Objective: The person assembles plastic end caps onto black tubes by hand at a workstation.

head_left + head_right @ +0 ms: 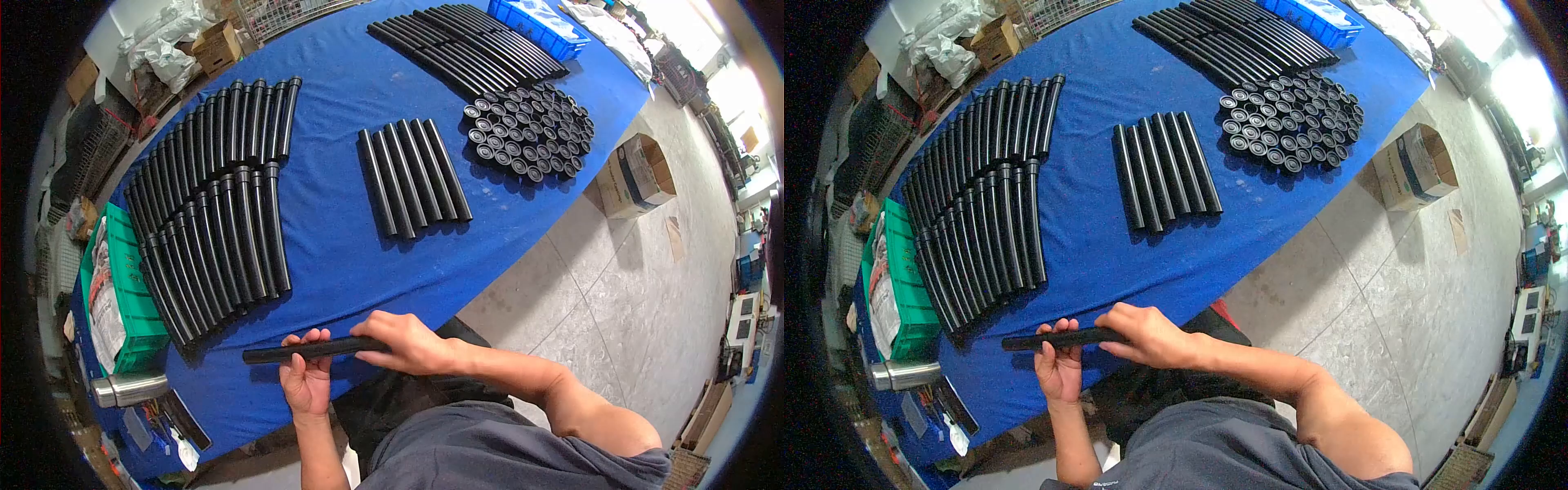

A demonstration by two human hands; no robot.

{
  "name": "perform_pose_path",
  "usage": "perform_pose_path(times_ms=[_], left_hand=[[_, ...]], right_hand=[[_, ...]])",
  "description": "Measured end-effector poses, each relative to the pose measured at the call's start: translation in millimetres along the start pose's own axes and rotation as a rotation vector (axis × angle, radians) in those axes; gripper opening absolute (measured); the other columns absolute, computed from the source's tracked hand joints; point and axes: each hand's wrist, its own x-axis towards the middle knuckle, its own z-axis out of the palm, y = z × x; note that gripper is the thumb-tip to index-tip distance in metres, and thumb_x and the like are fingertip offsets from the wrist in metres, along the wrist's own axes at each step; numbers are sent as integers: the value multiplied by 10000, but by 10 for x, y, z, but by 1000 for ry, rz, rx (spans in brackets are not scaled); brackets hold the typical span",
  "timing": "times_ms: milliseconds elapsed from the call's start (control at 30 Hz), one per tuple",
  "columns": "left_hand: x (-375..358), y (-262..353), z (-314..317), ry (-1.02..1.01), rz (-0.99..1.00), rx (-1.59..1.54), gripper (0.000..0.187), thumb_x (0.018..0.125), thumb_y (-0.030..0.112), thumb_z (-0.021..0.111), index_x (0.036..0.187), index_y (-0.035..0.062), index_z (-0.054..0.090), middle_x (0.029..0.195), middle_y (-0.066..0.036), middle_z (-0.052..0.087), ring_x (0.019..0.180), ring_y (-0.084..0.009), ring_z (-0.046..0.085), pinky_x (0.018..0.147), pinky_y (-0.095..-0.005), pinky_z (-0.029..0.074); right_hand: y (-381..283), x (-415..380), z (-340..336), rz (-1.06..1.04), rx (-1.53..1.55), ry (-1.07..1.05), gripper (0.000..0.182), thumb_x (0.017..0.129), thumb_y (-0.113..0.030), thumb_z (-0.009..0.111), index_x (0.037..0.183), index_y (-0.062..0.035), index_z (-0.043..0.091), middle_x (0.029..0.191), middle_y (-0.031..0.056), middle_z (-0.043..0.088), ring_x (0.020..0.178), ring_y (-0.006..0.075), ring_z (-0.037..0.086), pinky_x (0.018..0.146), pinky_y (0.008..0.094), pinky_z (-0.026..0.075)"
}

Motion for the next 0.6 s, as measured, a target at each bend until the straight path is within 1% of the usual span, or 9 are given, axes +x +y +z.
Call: perform_pose_path(times_ms=[67,167,200,300,400,500,533,600], left_hand=[[-3,6,8,-7,0,2,325,992,105,632,1295,45,530,1330,-243,612,1314,-400,550,1086,-523,506],[-7,11,-14,-20,0,5,321,990,100,635,1288,46,532,1327,-240,613,1315,-398,550,1085,-520,507],[-10,14,-20,-26,1,7,320,989,99,636,1287,46,532,1326,-240,614,1316,-397,549,1084,-519,508],[1,3,7,-19,3,-5,322,988,99,638,1287,48,531,1325,-241,615,1311,-397,553,1085,-523,506],[1,11,8,-27,-8,-21,319,990,100,635,1289,51,531,1330,-241,612,1316,-395,550,1089,-523,502],[-3,15,-8,-41,-1,7,317,994,103,629,1292,52,530,1339,-238,608,1326,-393,541,1095,-525,496],[9,16,-1,-34,-6,7,317,996,105,629,1293,53,532,1339,-235,609,1328,-393,539,1096,-527,494],[8,14,-1,-13,-16,5,316,998,110,627,1296,55,535,1341,-230,610,1331,-394,535,1097,-531,490]], right_hand=[[-2,-18,23,-200,-215,9,494,866,-299,779,1185,32,598,923,229,666,881,387,681,735,454,548],[-134,33,-19,-15,39,127,493,865,-297,781,1189,29,602,899,230,662,882,383,682,719,456,550],[-198,57,-136,206,158,-48,494,859,-288,787,1197,21,601,906,226,659,897,389,675,743,453,552],[-39,15,-12,75,91,41,466,870,-314,787,1148,21,621,848,222,681,788,346,704,678,409,542],[-66,47,38,-172,-46,211,397,902,-294,771,1127,9,647,800,154,674,706,228,681,623,347,516],[-300,156,-254,573,275,-260,355,887,-207,773,1145,-8,632,882,140,662,790,270,689,655,376,547],[-233,121,-202,497,205,-219,375,868,-183,783,1159,-9,620,1011,182,655,895,298,683,693,388,559],[-61,32,-25,81,-37,-17,399,867,-207,792,1164,-4,617,983,184,662,867,267,688,682,375,548]])
